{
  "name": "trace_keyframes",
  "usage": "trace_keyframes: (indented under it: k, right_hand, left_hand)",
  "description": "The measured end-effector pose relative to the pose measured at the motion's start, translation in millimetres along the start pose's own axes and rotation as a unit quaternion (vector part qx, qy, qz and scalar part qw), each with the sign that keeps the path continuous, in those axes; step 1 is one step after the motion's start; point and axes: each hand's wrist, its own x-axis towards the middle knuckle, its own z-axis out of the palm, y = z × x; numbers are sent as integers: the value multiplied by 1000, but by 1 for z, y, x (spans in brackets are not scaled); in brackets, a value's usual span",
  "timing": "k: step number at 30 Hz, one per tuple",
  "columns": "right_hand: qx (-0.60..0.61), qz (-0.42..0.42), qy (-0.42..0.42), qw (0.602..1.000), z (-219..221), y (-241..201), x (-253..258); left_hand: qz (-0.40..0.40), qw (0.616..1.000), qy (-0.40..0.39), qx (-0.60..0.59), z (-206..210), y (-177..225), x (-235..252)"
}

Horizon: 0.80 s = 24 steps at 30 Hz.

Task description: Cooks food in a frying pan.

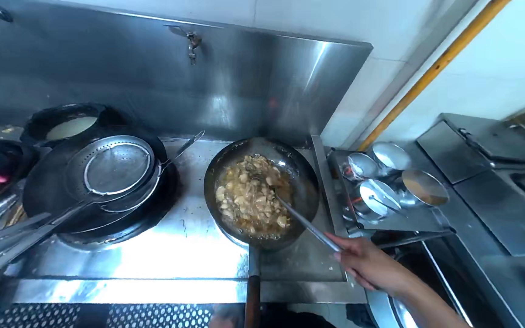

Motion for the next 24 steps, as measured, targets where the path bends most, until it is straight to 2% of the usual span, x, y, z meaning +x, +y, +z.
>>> trace_keyframes:
  k: [1,3,5,6,7,11,16,20,24]
  right_hand:
    - [-79,-10,16,997,-4,-7,-8]
    - [-226,-25,38,973,-16,-21,-25]
    - [-317,-35,54,946,-29,-33,-41]
    - [-350,-41,64,934,-35,-36,-49]
    - [-378,-43,69,922,-43,-38,-56]
    - [-450,-61,79,887,-71,-46,-87]
    - [-494,-7,8,869,-82,-81,-118]
    - [-479,-10,-28,877,-67,-73,-103]
    - [-446,6,-64,893,-24,-61,-68]
  left_hand:
    - [19,994,-9,-107,-4,15,-27]
    - [41,945,-72,-317,-9,47,-74]
    - [55,888,-163,-427,-13,78,-111]
    - [56,871,-186,-451,-14,91,-124]
    - [53,865,-192,-461,-14,101,-132]
    - [45,886,-140,-440,-6,123,-148]
    - [67,881,-153,-443,-2,113,-144]
    - [59,882,-147,-445,-1,114,-142]
    - [62,876,-152,-454,-1,112,-141]
